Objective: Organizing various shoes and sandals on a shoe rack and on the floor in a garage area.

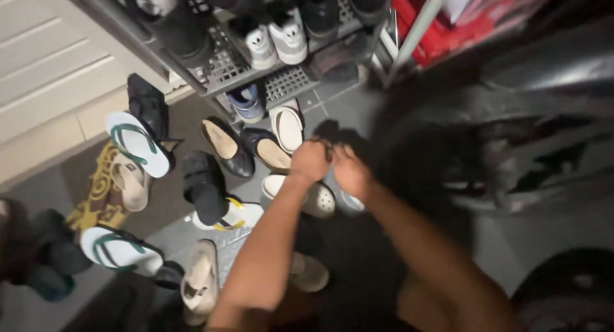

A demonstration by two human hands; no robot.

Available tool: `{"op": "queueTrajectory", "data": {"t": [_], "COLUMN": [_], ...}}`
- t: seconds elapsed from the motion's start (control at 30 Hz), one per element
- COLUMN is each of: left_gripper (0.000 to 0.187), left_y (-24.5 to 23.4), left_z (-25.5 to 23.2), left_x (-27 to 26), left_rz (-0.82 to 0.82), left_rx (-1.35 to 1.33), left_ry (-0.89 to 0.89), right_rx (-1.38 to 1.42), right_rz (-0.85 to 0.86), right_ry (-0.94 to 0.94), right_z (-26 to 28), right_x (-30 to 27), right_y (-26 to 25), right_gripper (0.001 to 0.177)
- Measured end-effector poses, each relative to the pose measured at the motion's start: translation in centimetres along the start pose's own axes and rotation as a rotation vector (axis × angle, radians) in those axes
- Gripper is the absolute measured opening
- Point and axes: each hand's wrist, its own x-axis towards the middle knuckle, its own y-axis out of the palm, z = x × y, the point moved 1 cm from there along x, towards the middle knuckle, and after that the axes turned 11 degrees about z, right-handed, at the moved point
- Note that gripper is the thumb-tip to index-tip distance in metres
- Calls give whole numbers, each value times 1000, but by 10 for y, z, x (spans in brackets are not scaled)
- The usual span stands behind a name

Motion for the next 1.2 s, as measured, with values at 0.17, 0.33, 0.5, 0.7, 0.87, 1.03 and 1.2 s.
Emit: {"op": "queueTrajectory", "data": {"t": [0.17, 0.33, 0.5, 0.7, 0.87, 1.03, 1.2], "left_gripper": [26, 26, 30, 40, 42, 44, 46], "left_y": [6, 69, 124, 174, 188, 205, 201], "left_z": [-34, -14, 10, 21, 26, 42, 60], "left_x": [11, 42, 47, 45, 64, 49, 57], "left_rz": [-93, -37, 213, 413, 382, 380, 317], "left_rx": [-24, -68, 5, 201, 304, 407, 523], "left_ry": [-97, -213, -225, -123, -33, 34, 115], "right_rx": [-65, 379, 613, 760, 733, 730, 731], "right_rz": [45, -98, -159, -51, -24, -14, -42], "right_ry": [82, 277, 282, 351, 414, 403, 393], "right_z": [-11, -33, -38, -26, -14, -4, -11], "right_x": [-6, -20, -22, -28, -34, -38, -35], "right_y": [-28, -13, -61, -57, -25, -13, 3], "right_gripper": [54, 50, 49, 55, 54, 54, 50]}}
